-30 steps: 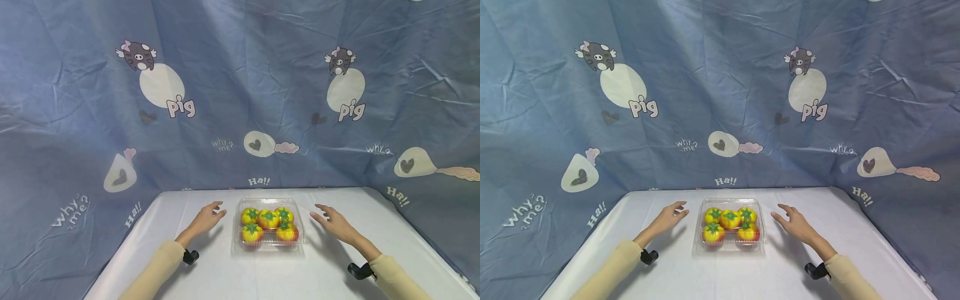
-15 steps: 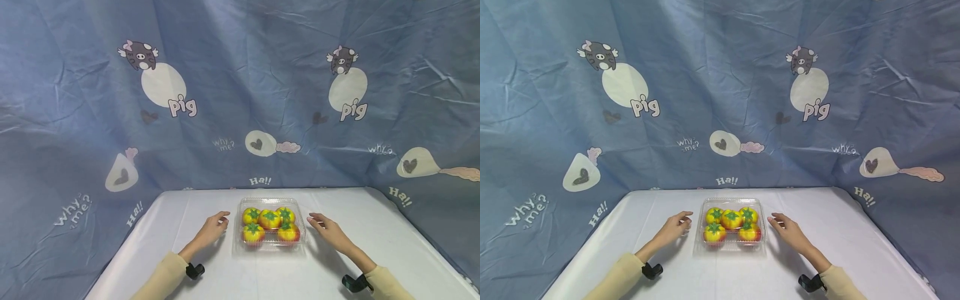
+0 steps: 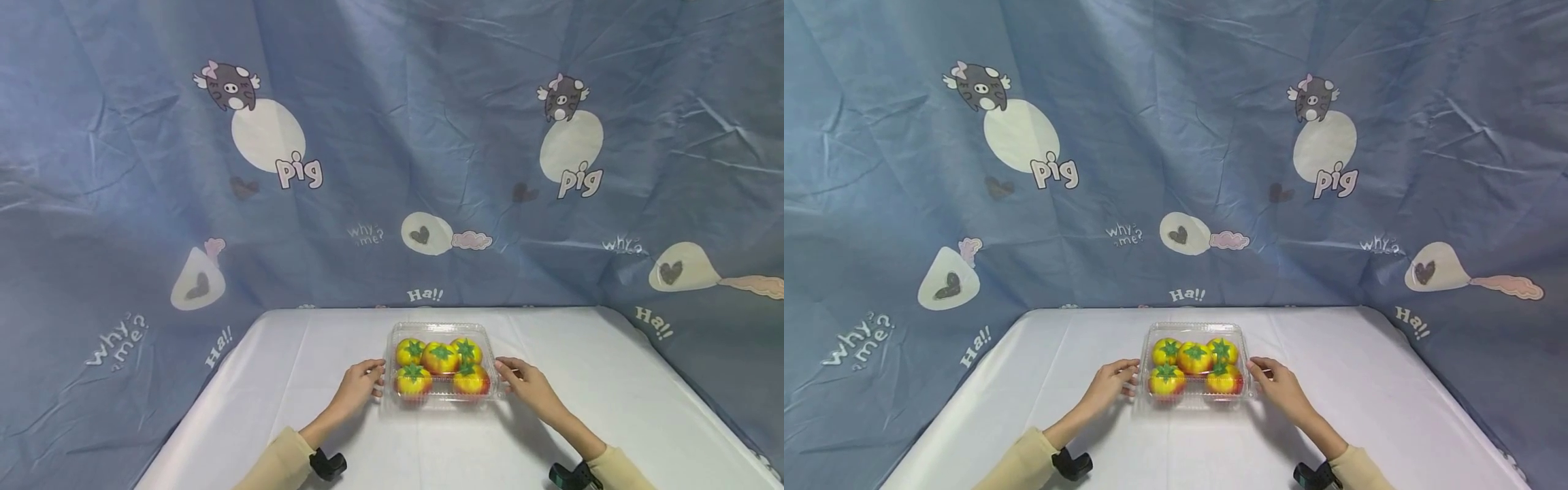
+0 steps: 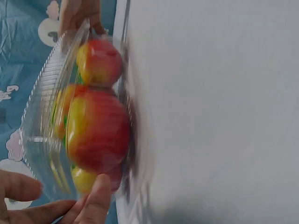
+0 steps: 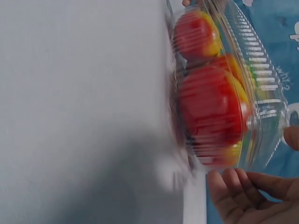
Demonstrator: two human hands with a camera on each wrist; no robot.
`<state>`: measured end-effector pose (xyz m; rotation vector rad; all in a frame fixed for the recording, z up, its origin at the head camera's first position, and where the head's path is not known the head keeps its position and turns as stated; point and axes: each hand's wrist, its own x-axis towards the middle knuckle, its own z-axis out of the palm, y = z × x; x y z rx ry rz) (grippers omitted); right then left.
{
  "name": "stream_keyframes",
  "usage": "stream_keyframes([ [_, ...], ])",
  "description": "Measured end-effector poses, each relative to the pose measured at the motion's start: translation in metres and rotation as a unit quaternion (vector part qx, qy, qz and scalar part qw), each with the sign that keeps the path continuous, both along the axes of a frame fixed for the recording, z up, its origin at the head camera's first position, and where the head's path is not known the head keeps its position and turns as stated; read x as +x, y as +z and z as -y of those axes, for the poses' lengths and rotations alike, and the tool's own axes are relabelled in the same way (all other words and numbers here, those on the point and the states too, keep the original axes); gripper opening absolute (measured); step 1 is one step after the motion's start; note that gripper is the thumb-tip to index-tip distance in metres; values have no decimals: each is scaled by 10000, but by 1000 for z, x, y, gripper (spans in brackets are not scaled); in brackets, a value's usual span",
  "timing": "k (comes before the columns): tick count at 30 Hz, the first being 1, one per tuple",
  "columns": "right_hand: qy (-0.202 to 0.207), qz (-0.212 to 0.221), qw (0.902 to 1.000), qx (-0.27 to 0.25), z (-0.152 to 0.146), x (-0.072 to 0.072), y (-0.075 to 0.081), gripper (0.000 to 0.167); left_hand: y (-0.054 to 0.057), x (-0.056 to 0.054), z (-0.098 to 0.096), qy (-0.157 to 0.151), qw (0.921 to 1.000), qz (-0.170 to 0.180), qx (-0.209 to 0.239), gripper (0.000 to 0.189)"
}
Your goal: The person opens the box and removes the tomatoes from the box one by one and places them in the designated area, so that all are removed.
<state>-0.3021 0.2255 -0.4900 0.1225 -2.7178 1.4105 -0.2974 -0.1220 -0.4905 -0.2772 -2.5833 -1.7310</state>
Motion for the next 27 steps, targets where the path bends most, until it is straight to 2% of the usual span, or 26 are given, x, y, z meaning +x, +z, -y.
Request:
stream_keyframes([
  [9,-191,169,9988,-429,7,3,3,52,-3,12,-8,63,9999,-36,-136,67],
  [13,-238,234,9979,-553,12,1,6,50,-2,14,-9,320,9993,-63,-195,75],
  [21,-139,540,9937,-973,26,-5,15,49,-1,11,-1,938,9949,-354,-121,69],
  [25,-168,751,9910,-1095,32,-9,16,52,0,9,5,1011,9944,-146,255,66],
  [27,-191,851,9897,-1137,35,-11,17,53,1,7,8,1018,9932,108,549,64],
])
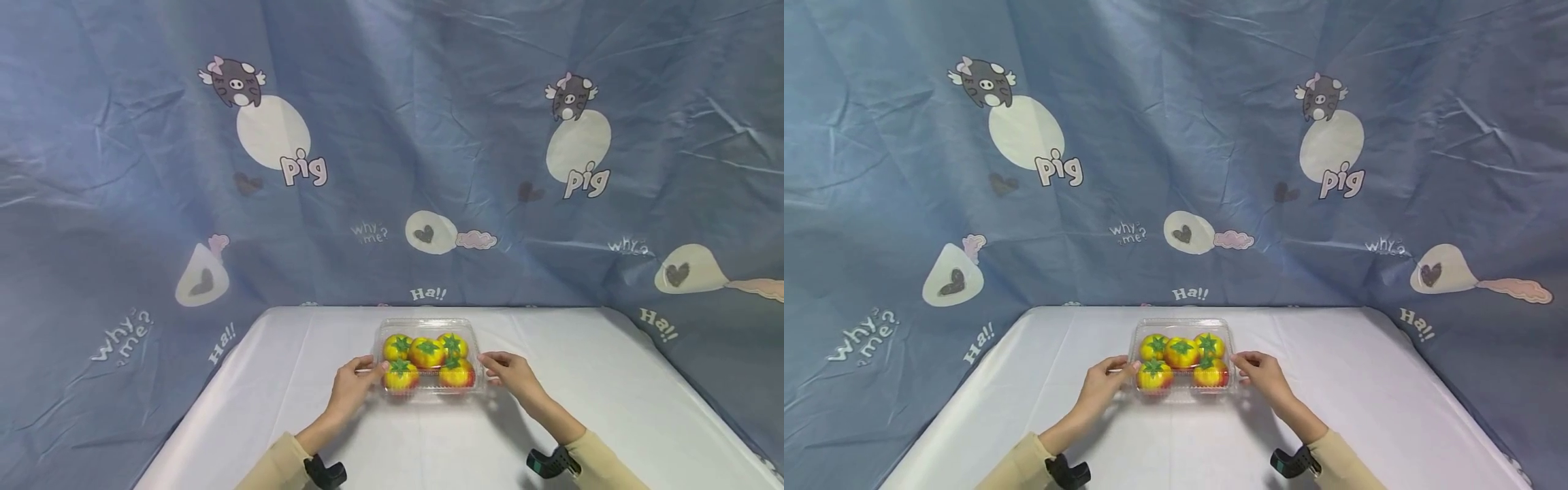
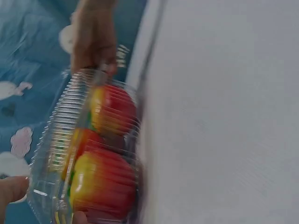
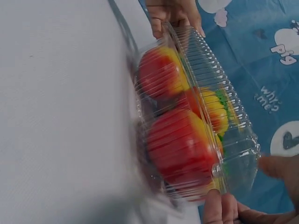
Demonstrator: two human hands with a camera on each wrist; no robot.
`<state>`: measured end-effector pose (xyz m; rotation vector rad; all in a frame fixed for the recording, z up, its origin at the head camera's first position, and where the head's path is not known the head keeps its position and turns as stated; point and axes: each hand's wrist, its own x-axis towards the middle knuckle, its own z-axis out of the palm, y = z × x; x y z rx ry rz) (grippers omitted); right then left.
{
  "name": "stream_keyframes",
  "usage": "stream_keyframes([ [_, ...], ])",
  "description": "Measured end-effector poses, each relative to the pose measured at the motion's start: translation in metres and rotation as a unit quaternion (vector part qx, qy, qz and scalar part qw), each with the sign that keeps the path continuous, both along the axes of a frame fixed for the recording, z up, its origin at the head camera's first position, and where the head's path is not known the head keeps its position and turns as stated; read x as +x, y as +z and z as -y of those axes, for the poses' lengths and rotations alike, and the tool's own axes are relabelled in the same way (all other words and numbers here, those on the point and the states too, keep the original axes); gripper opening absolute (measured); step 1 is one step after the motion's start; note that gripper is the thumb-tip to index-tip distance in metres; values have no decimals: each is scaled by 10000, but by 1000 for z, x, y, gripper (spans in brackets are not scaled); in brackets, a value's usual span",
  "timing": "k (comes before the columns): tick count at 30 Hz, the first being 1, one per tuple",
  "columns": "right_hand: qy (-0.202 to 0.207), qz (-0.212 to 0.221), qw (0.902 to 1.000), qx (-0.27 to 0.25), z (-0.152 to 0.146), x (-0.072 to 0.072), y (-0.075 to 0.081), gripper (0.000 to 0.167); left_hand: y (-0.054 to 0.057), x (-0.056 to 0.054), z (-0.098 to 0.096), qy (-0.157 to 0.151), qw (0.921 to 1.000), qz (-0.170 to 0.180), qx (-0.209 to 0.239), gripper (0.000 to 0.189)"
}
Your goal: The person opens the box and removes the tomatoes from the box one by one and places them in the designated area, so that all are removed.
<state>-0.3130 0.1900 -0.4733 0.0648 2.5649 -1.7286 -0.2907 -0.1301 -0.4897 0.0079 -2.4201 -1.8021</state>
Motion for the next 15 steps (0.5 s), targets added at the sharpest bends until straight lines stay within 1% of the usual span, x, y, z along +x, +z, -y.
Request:
stream_keyframes([
  [2,63,84,9999,-1,3,-3,1,53,1,-3,3,-2,9991,282,301,63],
  [4,116,151,9998,3,5,-6,3,51,3,-6,6,-13,9977,528,434,61],
  [6,185,170,9997,5,7,-9,5,49,5,-9,10,-47,9961,739,471,61],
  [9,196,217,9996,38,10,-13,7,45,8,-14,14,-101,9945,980,352,62],
  [11,187,270,9994,67,11,-14,8,44,9,-16,17,-141,9942,1045,218,62],
  [13,197,369,9991,122,12,-15,9,45,9,-18,18,-153,9945,1039,63,60],
  [15,238,471,9985,157,13,-16,10,47,9,-19,20,-151,9953,955,-105,57],
])
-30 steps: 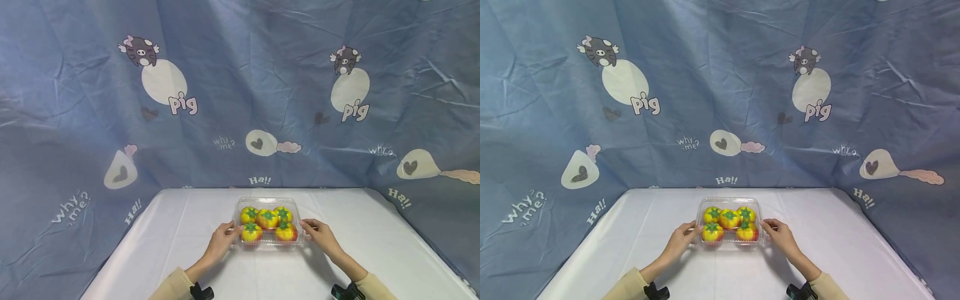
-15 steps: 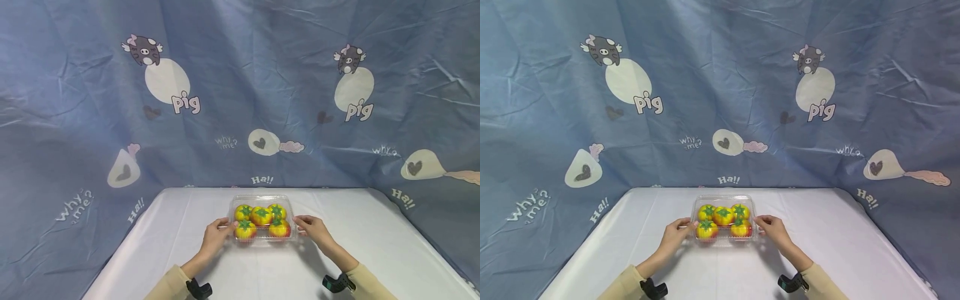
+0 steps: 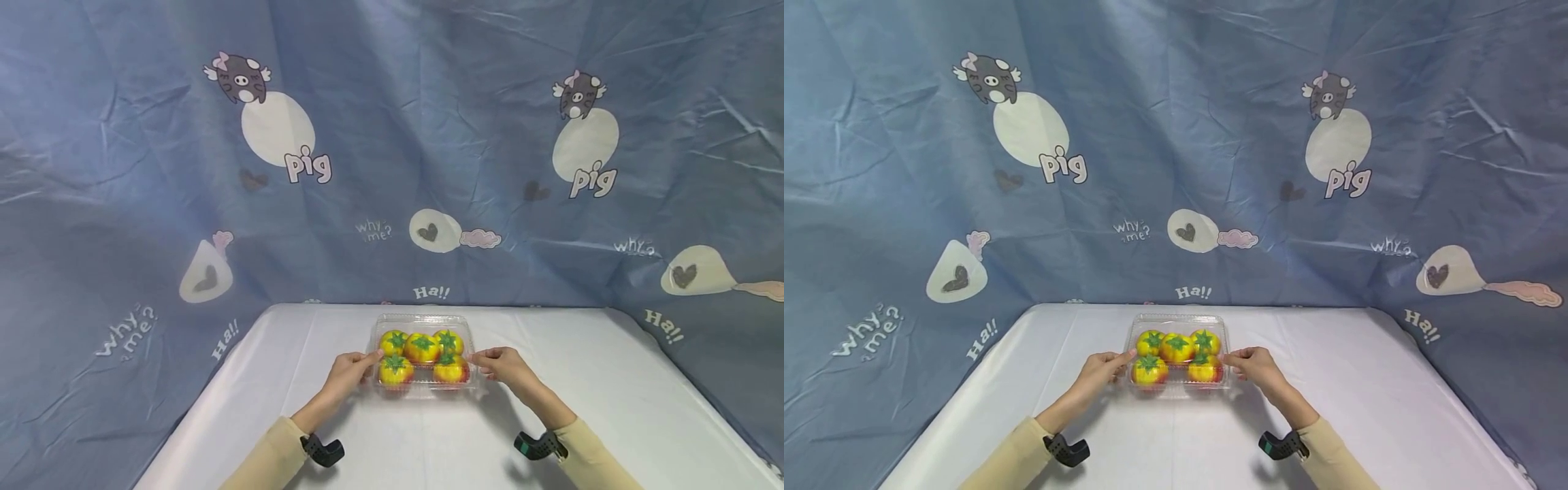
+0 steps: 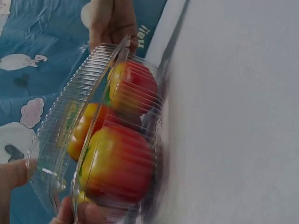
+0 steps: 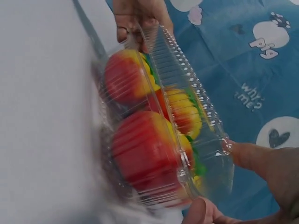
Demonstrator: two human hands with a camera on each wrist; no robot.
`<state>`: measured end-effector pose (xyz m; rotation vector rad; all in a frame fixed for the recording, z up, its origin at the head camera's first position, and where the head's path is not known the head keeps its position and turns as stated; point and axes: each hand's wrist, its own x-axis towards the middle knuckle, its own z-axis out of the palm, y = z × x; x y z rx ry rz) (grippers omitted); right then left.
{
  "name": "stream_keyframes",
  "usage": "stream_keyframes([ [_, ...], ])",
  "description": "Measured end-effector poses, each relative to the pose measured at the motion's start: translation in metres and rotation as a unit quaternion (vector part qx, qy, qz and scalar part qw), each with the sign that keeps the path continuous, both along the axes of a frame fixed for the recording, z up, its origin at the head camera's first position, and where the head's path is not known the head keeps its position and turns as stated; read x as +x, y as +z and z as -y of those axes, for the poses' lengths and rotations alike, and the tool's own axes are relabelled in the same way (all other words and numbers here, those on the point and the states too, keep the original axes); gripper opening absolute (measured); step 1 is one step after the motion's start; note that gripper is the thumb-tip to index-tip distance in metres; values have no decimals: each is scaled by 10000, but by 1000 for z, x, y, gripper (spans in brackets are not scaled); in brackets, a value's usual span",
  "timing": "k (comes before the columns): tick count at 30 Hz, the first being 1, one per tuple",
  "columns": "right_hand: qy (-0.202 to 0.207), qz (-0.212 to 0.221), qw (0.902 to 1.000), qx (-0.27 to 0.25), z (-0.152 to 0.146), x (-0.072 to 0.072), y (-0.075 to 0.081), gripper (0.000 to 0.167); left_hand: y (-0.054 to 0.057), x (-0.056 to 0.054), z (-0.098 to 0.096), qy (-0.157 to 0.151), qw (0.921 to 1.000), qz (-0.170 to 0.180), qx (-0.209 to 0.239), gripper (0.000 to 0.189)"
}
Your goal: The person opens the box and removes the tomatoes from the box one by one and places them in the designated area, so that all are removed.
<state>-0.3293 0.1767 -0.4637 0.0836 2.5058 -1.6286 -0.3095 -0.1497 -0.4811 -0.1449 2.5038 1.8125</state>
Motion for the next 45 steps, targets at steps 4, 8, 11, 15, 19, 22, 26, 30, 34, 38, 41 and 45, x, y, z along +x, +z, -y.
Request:
stream_keyframes([
  [4,8,131,9998,131,-2,-1,-1,51,-1,0,-1,-74,9990,-263,-356,53],
  [8,15,191,9995,240,-3,-2,-1,50,-2,0,-2,-209,9971,-463,-571,53],
  [11,143,172,9996,157,-4,-2,0,48,-2,0,-2,-246,9961,-550,-652,54],
  [15,372,260,9989,-152,-5,-4,-1,50,-3,2,-4,-211,9958,-583,-675,56],
  [19,501,378,9973,-391,-9,-6,-4,49,-4,4,-6,-148,9959,-616,-646,58],
  [22,614,378,9969,-319,-11,-6,-5,41,-4,4,-7,-96,9951,-671,-716,58],
  [26,833,371,9958,-92,-12,-5,-6,45,-4,5,-8,-8,9937,-740,-847,58],
  [30,994,324,9945,41,-10,-4,-5,47,-3,5,-8,46,9930,-788,-876,57],
  [34,1067,313,9938,63,-9,-3,-3,47,-3,6,-8,66,9930,-820,-847,55],
  [38,1003,296,9944,130,-7,0,-2,44,-4,6,-6,65,9939,-744,-811,55],
  [41,827,198,9959,320,-5,4,0,43,-4,6,-7,47,9938,-755,-812,55],
  [45,656,128,9971,368,-2,7,1,41,-5,6,-9,43,9927,-826,-875,55],
])
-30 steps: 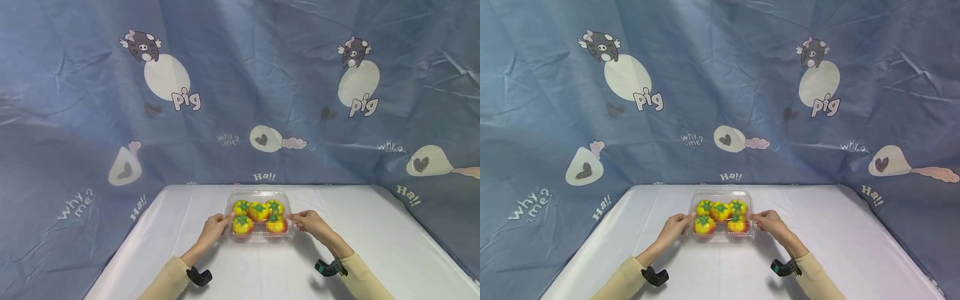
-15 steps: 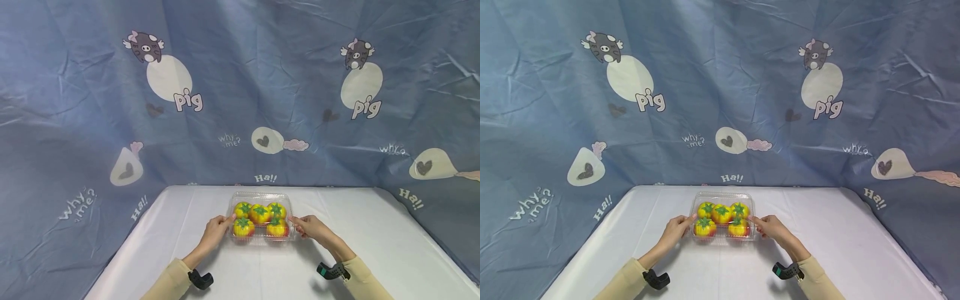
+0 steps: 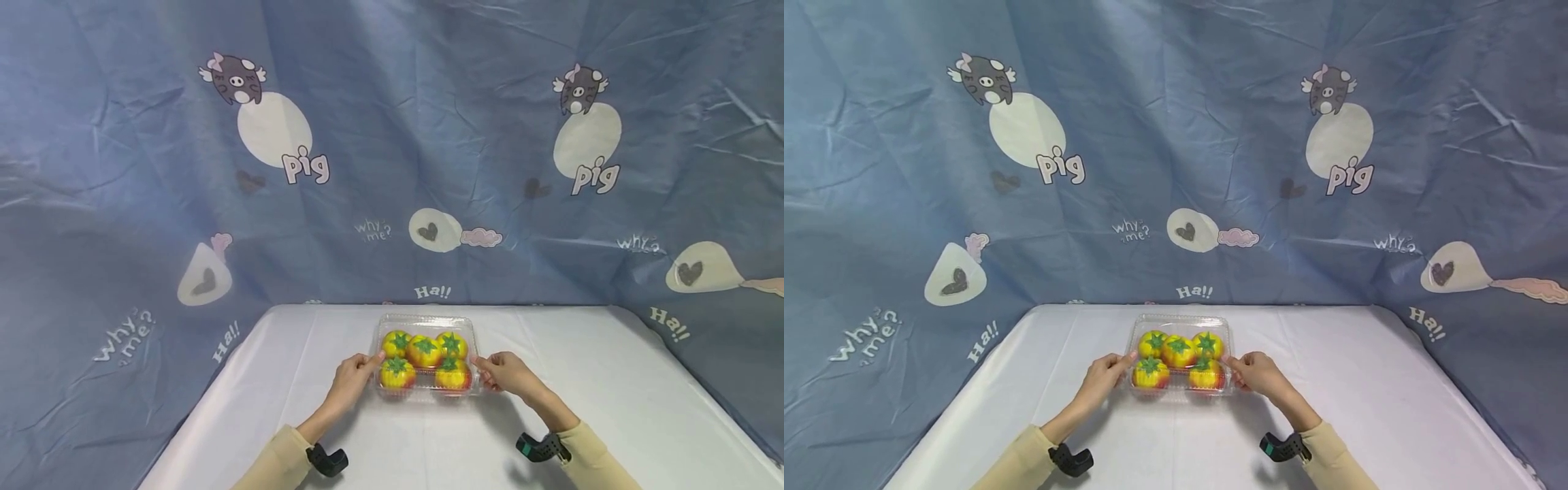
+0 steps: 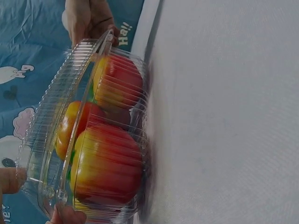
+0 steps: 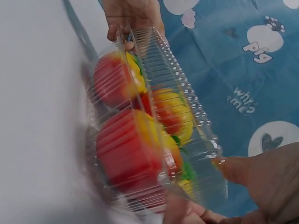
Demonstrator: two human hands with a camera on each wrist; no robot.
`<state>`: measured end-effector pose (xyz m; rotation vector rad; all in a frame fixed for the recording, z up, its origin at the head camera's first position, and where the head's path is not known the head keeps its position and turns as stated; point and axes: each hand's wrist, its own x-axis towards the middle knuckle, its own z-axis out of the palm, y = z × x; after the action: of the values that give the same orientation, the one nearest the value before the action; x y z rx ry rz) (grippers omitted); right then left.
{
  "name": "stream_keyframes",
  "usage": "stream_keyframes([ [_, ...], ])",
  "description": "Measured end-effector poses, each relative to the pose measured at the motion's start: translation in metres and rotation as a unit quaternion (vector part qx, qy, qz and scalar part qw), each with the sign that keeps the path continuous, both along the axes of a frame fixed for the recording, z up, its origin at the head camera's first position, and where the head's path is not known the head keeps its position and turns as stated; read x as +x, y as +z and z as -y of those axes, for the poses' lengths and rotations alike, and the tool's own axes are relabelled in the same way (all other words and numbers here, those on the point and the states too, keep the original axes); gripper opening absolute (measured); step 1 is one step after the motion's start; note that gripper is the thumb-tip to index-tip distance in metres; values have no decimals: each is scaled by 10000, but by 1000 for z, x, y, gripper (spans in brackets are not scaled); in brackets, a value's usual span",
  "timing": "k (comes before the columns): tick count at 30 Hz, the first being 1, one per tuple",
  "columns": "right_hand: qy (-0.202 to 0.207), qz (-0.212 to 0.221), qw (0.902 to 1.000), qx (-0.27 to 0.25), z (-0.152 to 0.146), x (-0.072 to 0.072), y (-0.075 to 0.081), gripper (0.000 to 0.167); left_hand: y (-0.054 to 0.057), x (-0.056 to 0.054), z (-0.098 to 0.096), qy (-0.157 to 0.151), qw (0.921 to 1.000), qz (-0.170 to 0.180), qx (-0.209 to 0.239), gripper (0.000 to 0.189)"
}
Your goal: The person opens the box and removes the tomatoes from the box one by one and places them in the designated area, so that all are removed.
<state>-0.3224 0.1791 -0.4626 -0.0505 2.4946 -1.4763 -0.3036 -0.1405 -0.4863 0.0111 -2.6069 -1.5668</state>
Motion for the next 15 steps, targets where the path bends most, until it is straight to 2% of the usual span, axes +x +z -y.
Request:
stream_keyframes([
  [6,-199,-55,9985,-510,4,-5,-2,46,1,2,-5,-127,9998,115,67,55],
  [10,-477,-187,9985,-203,7,-6,-5,54,4,2,-4,-77,9999,134,71,58],
  [15,-576,-137,9980,-204,8,-7,-5,60,4,1,-1,-94,9998,173,-94,58],
])
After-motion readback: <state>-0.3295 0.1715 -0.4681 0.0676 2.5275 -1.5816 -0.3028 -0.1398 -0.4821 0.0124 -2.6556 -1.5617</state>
